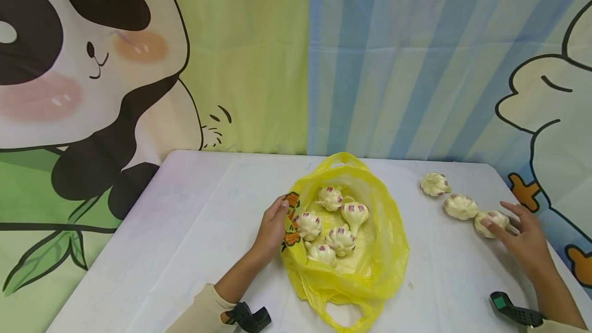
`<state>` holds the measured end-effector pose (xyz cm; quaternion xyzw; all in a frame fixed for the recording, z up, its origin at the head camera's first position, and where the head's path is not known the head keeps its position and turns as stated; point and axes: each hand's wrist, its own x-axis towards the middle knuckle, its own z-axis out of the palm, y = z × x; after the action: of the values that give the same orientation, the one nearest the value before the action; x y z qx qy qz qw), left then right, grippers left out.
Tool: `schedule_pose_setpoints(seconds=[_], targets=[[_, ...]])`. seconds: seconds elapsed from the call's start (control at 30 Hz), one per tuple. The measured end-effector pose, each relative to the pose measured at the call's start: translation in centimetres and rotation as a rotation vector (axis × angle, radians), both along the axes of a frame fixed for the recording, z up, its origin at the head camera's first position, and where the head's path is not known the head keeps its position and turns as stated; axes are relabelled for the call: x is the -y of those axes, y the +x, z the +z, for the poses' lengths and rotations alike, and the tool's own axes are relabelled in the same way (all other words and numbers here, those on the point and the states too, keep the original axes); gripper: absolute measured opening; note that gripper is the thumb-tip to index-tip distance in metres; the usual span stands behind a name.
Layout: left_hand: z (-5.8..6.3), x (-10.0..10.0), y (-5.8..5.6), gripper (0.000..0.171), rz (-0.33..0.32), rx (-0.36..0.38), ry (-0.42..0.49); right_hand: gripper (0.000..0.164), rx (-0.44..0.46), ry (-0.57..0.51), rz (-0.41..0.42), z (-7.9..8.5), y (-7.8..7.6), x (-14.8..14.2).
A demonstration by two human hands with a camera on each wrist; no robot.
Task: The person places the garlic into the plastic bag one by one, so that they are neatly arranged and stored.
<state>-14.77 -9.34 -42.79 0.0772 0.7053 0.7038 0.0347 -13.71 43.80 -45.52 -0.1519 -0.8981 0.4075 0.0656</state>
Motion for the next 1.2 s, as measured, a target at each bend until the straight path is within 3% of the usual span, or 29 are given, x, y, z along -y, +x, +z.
schedule_pose_setpoints(seconds=[0.17, 0.47, 0.83, 1.2], targets=[[0.2, -0.1, 0.1, 0.042, 0.002, 0.0, -0.002, 0.083, 0.1, 0.034, -0.051, -0.3, -0.3, -0.2], [0.1, 0.0, 0.0, 0.041, 0.012, -0.001, -0.018, 0.085, 0.099, 0.01, -0.052, 0.0, -0.5, 0.1], [0.2, 0.0, 0.0, 0.041, 0.011, 0.014, -0.011, 0.066, -0.086, -0.002, -0.044, 1.1, -0.1, 0.6], [-0.1, 0.0, -0.1, 0.041, 0.017, 0.011, -0.009, 0.058, -0.182, 0.027, -0.063, 2.8, 0.1, 2.6]])
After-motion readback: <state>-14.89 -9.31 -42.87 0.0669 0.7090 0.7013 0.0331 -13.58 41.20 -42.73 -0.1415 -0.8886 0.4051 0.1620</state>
